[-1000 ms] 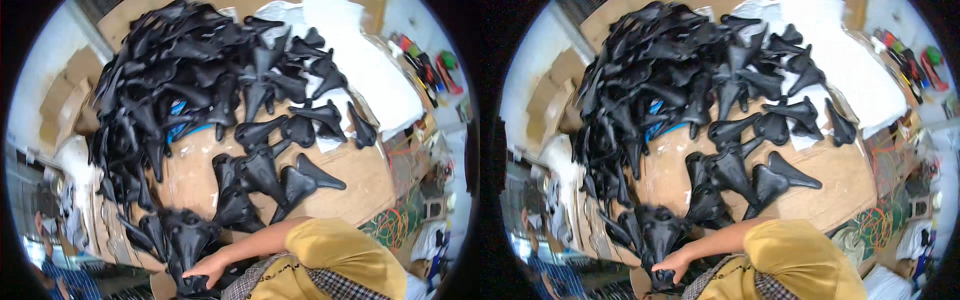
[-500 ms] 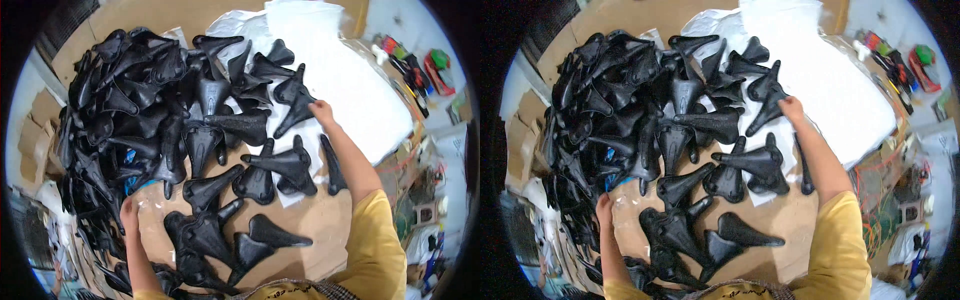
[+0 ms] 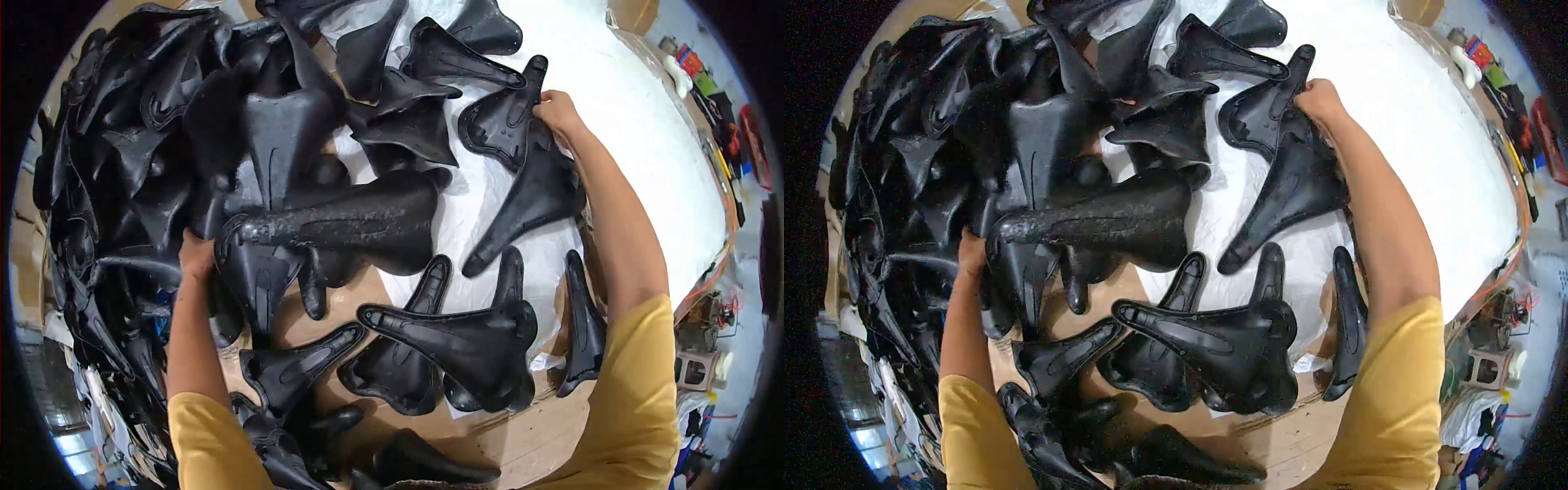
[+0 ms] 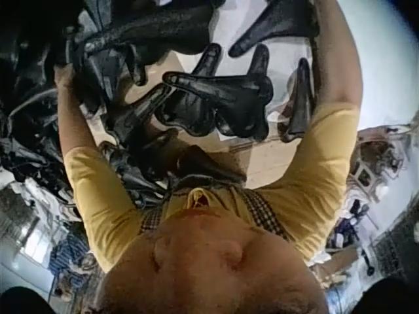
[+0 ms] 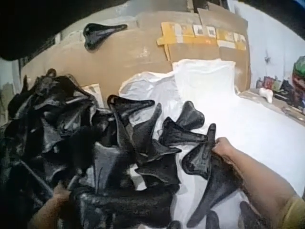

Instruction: Sorting and organizing black bicycle seats on a cardboard-covered workbench.

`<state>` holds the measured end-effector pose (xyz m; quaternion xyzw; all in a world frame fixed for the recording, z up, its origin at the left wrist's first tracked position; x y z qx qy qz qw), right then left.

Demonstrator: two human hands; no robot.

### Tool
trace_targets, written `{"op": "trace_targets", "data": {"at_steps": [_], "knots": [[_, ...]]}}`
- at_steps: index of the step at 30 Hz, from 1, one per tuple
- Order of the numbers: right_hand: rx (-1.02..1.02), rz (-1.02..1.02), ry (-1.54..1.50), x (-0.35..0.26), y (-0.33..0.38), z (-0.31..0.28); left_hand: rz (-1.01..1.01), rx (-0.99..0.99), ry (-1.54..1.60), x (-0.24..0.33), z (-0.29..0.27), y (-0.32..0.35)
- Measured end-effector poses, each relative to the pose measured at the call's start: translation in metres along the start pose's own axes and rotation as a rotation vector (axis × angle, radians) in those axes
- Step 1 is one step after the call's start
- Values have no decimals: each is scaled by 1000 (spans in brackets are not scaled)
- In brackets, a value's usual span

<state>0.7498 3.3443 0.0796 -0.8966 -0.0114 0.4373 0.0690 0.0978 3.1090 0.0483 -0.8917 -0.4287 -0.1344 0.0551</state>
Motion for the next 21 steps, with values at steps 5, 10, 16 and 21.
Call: {"op": "trace_targets", "data": {"at_steps": [5, 10, 16, 21], "knots": [[-10, -266, 325, -17, 15, -7, 12, -278, 600, -19, 10, -11], [-1, -35, 6, -16, 29, 1, 140, -450, 608, -23, 10, -20], [-90, 45, -194, -8, 17, -18, -86, -449, 578, -22, 12, -18], [-456, -322, 50, -65, 117, -3, -32, -521, 490, 5, 12, 2]]}}
Point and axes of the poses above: each hand's wrist, its own y-axis away from the middle knuckle, its own z-axis out of the palm, x = y × z, the point moved 5 cm from there along -y, towards the middle knuckle, and after that the axes turned 13 degrees about -z, right-handed, at the moved point
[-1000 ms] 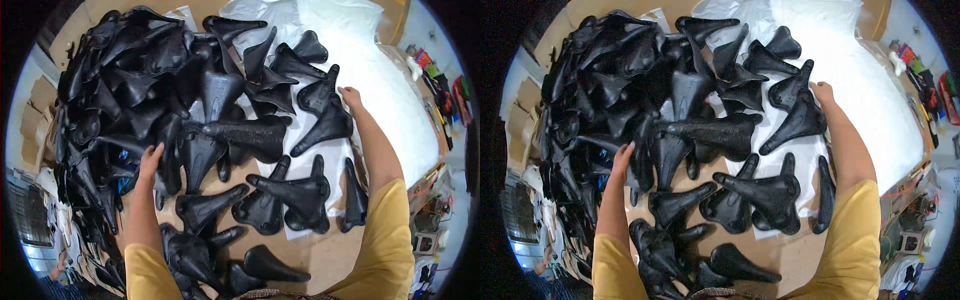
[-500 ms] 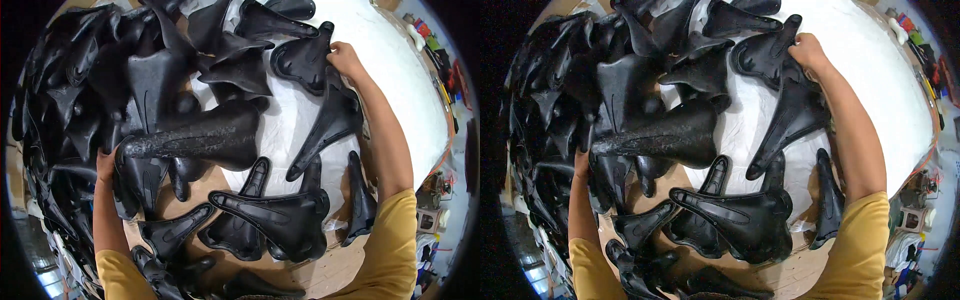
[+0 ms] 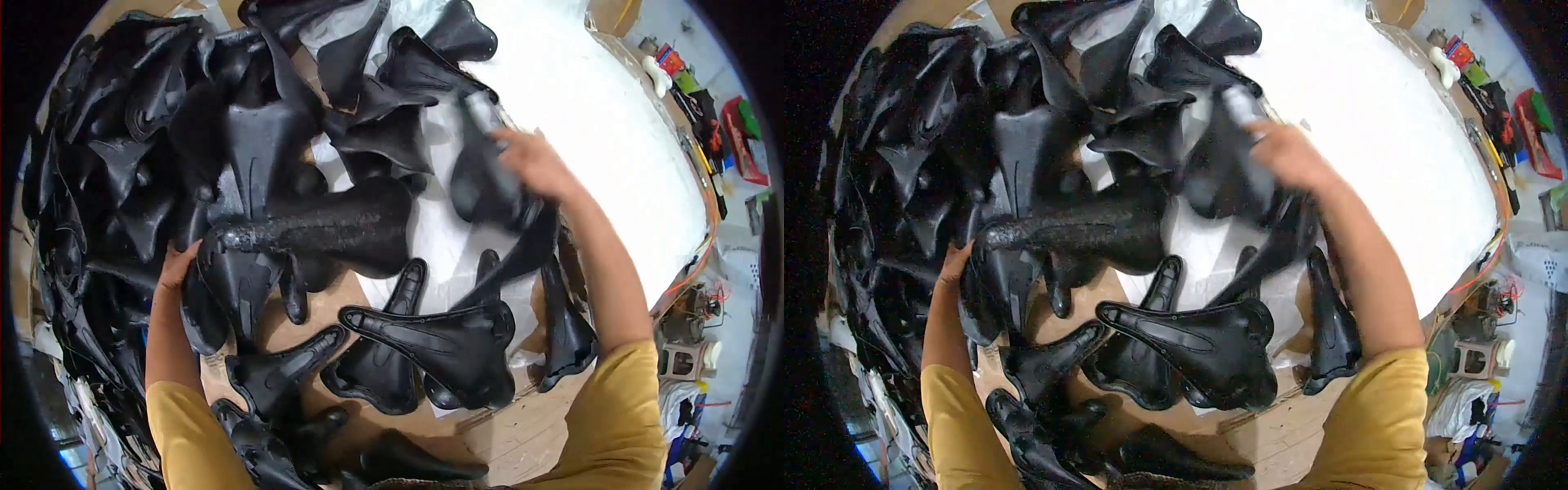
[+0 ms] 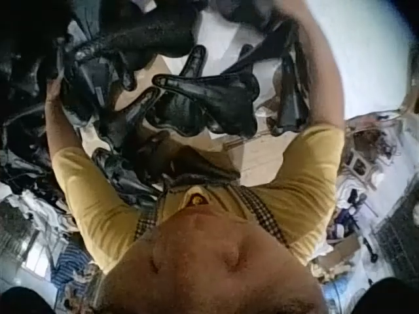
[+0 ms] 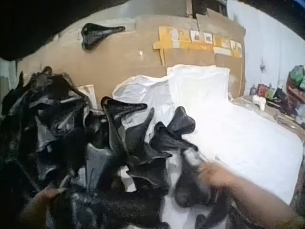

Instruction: Sorting and organizing black bicycle seats on a cardboard-covered workbench.

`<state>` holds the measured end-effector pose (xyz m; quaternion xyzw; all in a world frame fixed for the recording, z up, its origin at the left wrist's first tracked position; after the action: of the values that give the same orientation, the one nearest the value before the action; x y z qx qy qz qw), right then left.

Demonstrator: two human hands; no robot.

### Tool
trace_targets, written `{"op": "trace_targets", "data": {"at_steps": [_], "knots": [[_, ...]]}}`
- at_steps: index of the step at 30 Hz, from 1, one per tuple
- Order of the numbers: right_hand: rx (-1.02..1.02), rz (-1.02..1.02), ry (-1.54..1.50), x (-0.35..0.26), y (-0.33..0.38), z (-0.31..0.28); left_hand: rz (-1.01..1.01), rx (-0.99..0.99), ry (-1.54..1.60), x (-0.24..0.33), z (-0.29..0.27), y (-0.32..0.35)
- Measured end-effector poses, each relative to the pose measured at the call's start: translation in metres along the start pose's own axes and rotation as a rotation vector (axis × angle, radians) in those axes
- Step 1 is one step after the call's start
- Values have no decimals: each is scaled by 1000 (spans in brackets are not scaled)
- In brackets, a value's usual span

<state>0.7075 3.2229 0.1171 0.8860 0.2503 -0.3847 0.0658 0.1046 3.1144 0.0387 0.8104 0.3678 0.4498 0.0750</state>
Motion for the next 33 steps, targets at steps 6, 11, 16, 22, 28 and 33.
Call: {"op": "trace_targets", "data": {"at_steps": [6, 11, 16, 22, 28, 33], "knots": [[-418, -514, -159, -118, -11, 84, 34, 43, 149, -43, -33, -14], [765, -72, 236, 62, -149, -88, 95, 61, 12, -12, -2, -1], [698, 82, -187, 98, -181, -31, 8, -10, 169, -6, -18, 17], [409, 100, -105, 78, -127, 27, -71, -28, 166, 4, -17, 40], [486, -28, -272, -3, -48, 101, -27, -111, -67, -22, 8, 80], [221, 106, -514, -60, 52, 197, 289, -334, -64, -66, 49, 124]]}}
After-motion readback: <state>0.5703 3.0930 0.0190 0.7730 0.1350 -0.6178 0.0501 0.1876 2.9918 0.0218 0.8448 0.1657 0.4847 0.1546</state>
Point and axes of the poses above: each hand's wrist, its own y-axis away from the middle knuckle, its own z-axis out of the palm, x = y × z, the point moved 5 cm from there along -y, towards the middle knuckle, and after that the axes turned 13 degrees about -z, right-handed, at the moved point
